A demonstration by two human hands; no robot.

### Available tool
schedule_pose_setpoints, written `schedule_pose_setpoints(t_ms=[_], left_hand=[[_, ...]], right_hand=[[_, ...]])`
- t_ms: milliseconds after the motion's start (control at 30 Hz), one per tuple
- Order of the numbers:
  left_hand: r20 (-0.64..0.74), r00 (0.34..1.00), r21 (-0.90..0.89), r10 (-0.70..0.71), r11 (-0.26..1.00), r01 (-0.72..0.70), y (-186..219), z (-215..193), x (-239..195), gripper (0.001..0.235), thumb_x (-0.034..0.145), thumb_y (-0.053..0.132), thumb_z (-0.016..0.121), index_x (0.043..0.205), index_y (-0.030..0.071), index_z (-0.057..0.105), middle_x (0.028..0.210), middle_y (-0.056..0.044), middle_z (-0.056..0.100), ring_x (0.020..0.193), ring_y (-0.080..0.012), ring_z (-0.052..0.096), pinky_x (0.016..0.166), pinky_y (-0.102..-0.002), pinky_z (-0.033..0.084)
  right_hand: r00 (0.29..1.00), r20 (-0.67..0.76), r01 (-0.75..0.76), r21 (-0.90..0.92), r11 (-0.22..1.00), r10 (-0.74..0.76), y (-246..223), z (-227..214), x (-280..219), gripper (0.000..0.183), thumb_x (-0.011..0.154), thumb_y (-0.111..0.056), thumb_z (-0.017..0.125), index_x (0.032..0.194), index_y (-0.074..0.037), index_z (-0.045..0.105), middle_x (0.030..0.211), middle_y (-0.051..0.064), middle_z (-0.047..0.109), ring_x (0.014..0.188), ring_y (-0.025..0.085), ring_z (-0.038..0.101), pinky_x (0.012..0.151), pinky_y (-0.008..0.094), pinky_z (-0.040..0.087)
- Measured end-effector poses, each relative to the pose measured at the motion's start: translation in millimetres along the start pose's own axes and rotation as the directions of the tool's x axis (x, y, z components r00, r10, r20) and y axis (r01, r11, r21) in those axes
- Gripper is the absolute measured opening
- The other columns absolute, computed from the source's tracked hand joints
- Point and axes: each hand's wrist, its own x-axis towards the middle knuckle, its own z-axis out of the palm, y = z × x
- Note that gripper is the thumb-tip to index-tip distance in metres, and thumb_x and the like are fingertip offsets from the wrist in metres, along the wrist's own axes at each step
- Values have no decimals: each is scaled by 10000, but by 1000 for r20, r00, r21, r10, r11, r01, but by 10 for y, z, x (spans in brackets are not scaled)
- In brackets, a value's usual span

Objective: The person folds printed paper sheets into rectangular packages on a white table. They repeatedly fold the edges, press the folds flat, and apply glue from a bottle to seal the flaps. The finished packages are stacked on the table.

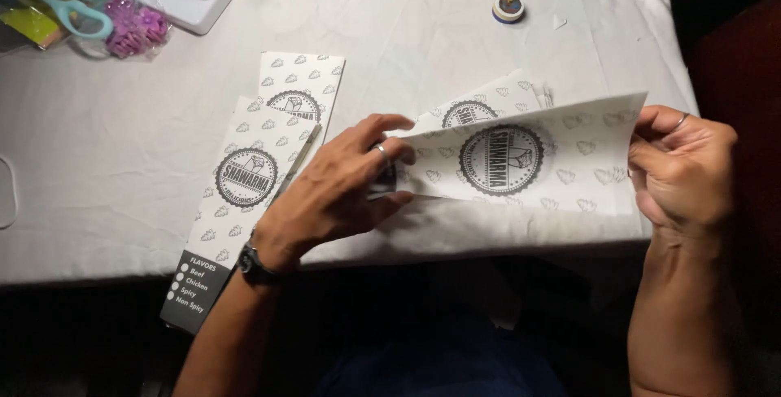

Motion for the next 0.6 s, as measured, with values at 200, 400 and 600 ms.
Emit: schedule_pose_setpoints(t_ms=[200, 400, 600], left_hand=[[-80, 995, -91, 67, 993, -74, -31, -135, -189, 259, 930, 77, 752, 1151, 56, 620, 1311, -220, 580, 1038, -324, 697, 846, -405, 650], [-174, 970, -7, -171, 985, 173, 67, -723, -858, 106, 863, 50, 763, 948, -2, 725, 1219, -185, 651, 861, -225, 724, 769, -309, 590], [-404, 700, 75, -589, 741, 667, 7, -1145, -2222, 46, 1033, 28, 707, 1056, -11, 716, 1452, -216, 602, 1294, -288, 549, 1167, -374, 441]], right_hand=[[999, -30, -35, 87, 996, 38, 175, -83, 133, 186, 900, 53, 737, 1055, -49, 724, 932, 58, 735, 814, 100, 731, 795, 176, 652], [998, -63, -27, -9, 1000, 27, 361, -33, 348, 250, 895, 130, 665, 1078, -34, 711, 897, 66, 711, 697, 96, 675, 475, 164, 462], [989, -39, -148, -142, 979, 144, 727, 121, 483, 117, 992, -67, 754, 1088, -14, 713, 818, 81, 696, 632, 109, 647, 369, 287, 489]])
